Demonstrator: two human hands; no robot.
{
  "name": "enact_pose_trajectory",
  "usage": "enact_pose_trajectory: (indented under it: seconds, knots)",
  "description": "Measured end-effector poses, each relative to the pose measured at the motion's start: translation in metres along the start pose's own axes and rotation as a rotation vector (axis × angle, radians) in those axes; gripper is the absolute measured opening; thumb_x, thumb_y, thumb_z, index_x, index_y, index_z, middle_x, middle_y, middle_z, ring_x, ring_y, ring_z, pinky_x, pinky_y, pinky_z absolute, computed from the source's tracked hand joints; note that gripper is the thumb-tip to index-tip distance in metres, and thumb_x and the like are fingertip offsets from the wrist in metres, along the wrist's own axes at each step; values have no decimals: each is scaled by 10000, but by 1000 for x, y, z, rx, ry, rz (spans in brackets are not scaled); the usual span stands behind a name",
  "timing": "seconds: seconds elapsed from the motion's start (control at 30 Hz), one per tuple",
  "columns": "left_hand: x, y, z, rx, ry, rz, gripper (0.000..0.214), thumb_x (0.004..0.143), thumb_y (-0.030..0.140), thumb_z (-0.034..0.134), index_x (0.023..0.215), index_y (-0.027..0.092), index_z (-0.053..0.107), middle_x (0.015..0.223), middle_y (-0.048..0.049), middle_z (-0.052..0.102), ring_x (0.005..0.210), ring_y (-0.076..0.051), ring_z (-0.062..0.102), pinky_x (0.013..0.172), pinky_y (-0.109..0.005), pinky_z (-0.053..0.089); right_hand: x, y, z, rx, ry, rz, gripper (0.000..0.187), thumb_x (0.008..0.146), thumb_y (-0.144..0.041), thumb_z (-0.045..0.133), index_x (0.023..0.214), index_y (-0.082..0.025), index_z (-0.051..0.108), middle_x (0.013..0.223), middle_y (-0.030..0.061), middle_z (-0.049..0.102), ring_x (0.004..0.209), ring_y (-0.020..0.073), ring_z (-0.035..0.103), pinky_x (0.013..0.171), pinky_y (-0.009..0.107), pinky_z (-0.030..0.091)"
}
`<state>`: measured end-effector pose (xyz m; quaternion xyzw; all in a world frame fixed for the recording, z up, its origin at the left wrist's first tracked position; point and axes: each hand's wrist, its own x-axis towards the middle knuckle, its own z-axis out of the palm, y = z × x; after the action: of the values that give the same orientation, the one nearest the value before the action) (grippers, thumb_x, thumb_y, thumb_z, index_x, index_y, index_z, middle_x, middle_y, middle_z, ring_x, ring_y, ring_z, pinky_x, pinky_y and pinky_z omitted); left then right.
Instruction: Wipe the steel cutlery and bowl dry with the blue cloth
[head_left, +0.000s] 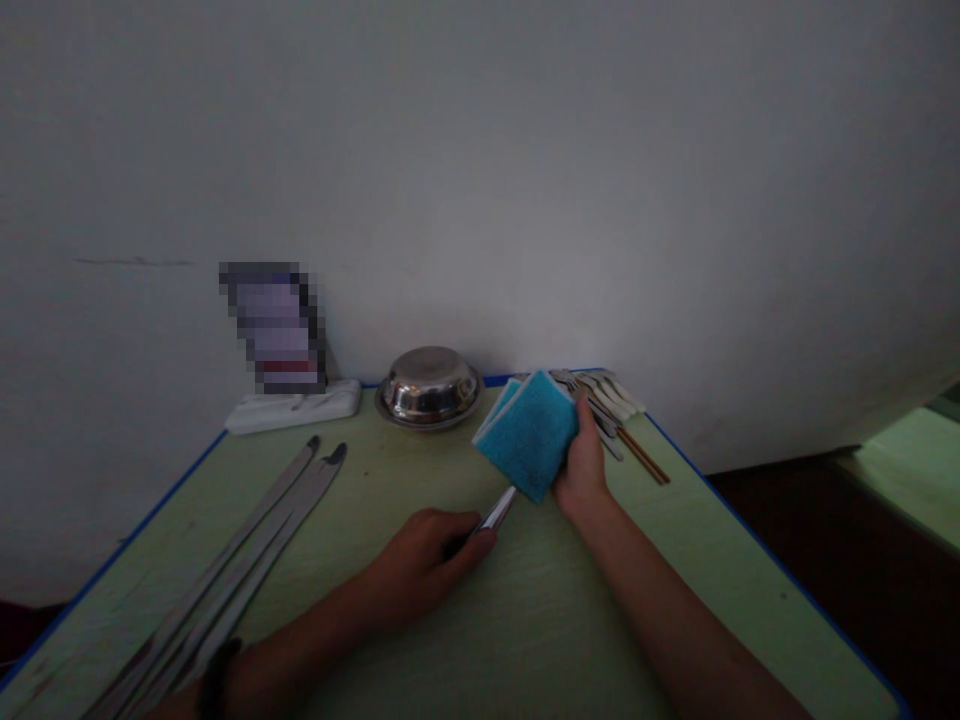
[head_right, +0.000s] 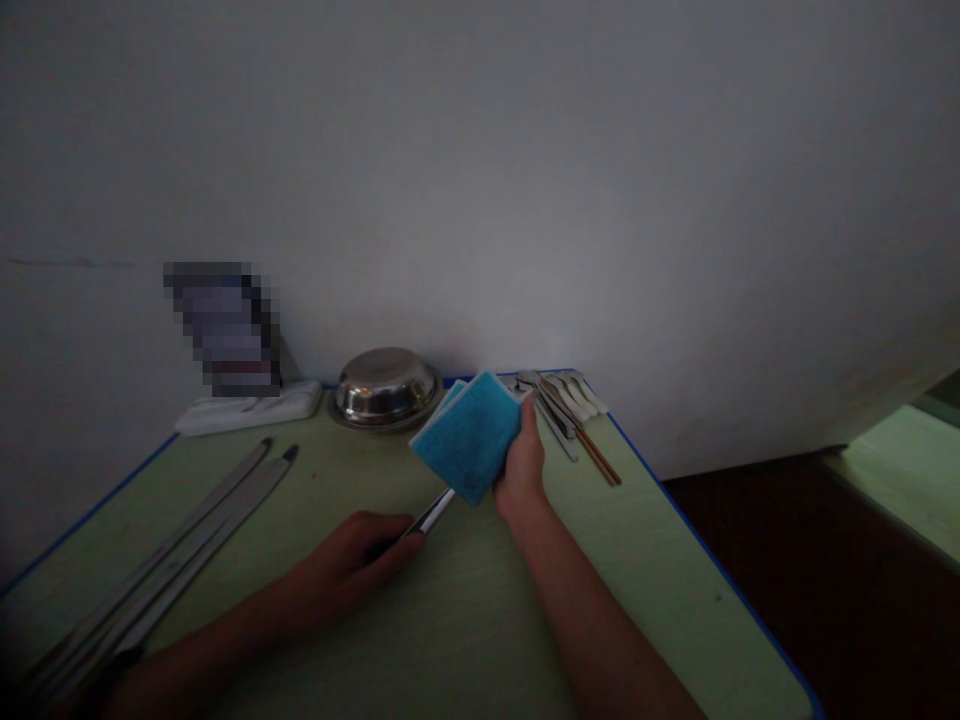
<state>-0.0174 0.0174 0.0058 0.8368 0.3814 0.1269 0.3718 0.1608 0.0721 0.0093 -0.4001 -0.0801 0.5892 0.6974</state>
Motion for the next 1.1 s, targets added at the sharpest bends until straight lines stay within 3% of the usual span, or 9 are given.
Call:
enact_pose_trajectory:
  seconds: [0.83,0.97,1.1]
  knots:
    - [0,0,0,12,-8,0,392,901,414,306,634,161,444,560,54,350,515,-85,360,485,-204,270,0,2,0,-93,19,53,299,758,-428,529,850,-174,657,689,5,702,654,171,650,713,308,514]
    - [0,0,0,14,-8,1,395,900,418,305,646,158,460,566,51,360,520,-86,360,483,-202,269,-1,1,0,-38,20,64,372,746,-503,515,874,-184,657,664,5,698,656,179,648,709,321,512]
    - [0,-1,1,20,-8,-5,404,901,427,301,647,158,461,565,51,365,517,-85,363,487,-204,273,-1,-2,1,66,18,43,445,796,-547,394,873,-193,653,679,7,704,642,175,646,697,327,512]
